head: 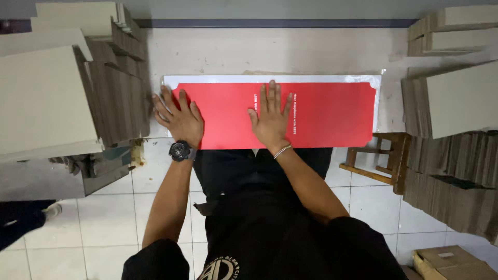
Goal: The person repeatedly places a red cover over a stack of white pages, then inserts a white book block into the cover. They smooth the cover and pages, then remove the book block and repeat the process multiple times.
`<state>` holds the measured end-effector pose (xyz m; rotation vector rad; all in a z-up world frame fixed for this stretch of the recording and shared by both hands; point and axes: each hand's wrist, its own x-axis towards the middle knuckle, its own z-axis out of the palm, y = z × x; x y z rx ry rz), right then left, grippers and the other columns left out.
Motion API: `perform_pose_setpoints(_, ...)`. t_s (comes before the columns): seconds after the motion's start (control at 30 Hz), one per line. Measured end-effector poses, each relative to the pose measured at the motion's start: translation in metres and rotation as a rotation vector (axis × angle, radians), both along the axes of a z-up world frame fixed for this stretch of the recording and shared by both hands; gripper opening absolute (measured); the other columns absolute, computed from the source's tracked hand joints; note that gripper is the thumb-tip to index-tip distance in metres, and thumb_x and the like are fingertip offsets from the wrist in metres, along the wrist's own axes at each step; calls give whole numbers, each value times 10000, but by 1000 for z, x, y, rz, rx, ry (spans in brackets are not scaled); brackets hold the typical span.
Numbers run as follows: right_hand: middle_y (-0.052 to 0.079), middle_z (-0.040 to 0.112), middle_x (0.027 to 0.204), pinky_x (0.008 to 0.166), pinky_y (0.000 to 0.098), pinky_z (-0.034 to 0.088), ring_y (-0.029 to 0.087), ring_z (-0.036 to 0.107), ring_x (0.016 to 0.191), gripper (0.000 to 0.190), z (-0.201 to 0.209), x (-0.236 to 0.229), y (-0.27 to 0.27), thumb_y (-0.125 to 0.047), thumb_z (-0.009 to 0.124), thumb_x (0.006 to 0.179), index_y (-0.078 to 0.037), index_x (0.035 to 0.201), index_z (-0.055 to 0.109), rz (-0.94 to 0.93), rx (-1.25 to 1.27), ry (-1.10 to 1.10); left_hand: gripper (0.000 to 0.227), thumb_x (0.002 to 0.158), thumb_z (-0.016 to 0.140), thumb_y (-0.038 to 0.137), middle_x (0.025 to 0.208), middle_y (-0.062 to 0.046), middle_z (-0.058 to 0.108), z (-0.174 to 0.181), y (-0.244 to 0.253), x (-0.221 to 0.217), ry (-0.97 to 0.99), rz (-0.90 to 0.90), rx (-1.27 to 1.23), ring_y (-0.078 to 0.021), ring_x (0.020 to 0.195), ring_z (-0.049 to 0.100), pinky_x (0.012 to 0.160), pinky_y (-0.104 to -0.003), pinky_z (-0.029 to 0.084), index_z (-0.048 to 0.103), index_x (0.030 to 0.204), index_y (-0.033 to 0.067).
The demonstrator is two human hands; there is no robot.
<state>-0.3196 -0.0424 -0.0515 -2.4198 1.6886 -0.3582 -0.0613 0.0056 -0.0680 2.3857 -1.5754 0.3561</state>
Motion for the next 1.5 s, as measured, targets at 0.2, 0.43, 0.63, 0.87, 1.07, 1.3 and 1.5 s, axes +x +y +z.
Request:
perform_pose_setpoints(0.2, 274, 125, 1817, 1332, 704, -2, 412, 95, 1696, 895, 0, 6, 0, -631, 494, 1096, -69, 1751, 257, -32, 93, 58, 478, 1163, 458, 424, 1761, -198, 303, -3, 2, 2, 66, 17, 29, -499, 1607, 178, 1171, -676, 220, 610, 1536, 166)
perform_pose_setpoints(0.43, 322, 96, 1799, 1299, 760, 42, 472, 69, 1681, 1027, -16, -4, -6, -669, 631, 1035, -60, 1753, 220, 37, -43, -64, 528, 1067, 704, 413, 1792, -219, 246, 14, 1, 0, -30, 5, 36, -486, 1615, 184, 1234, -652, 190, 655, 1528, 161)
perform_pose_setpoints(0.63, 217, 89, 1828, 1273, 644, -105, 407, 82, 1688, 1156, -13, -153, 8, -761, 684, 990, -87, 1782, 177, 45, -136, -178, 824, 1094, 673, 530, 1811, -249, 78, 60, 43, 10, 225, -283, 73, -526, 1638, 110, 1203, -742, 248, 350, 1746, 144)
perform_pose_setpoints(0.87, 337, 290, 1768, 1202, 850, 152, 505, 326, 1610, 1162, 20, -268, 50, -719, 766, 797, -84, 1717, 449, 46, -129, 139, 1222, 736, 848, 675, 1813, -207, 205, 24, 67, -17, 343, -730, 163, -458, 1668, 167, 1353, -642, 126, 340, 1744, 206)
perform_pose_setpoints(1.07, 264, 447, 1730, 1285, 640, 299, 398, 520, 1529, 615, -24, -327, 36, -177, 630, 1004, -181, 1618, 626, 155, -266, 81, 716, 1005, 651, 23, 1773, -150, 370, 10, 74, -5, 84, -672, 70, -389, 1583, 416, 1319, -521, 360, 478, 1685, 163)
perform_pose_setpoints(1.3, 222, 604, 1591, 1184, 490, 580, 379, 669, 1374, 419, 60, -349, 2, -9, 738, 998, -83, 1409, 764, 194, -233, -61, 533, 936, 692, 107, 1659, -144, 543, 91, 53, 30, -62, -689, 107, -358, 1234, 708, 1011, -464, 607, 698, 1463, 185)
perform_pose_setpoints(1.5, 204, 701, 1530, 1041, 466, 643, 348, 721, 1325, 225, 154, -352, -116, -26, 964, 1018, 8, 1173, 804, 138, -87, -41, 173, 1079, 708, 164, 1242, -73, 719, 226, -67, 49, 74, -486, 454, -241, 733, 702, 555, -355, 594, 744, 1248, 176)
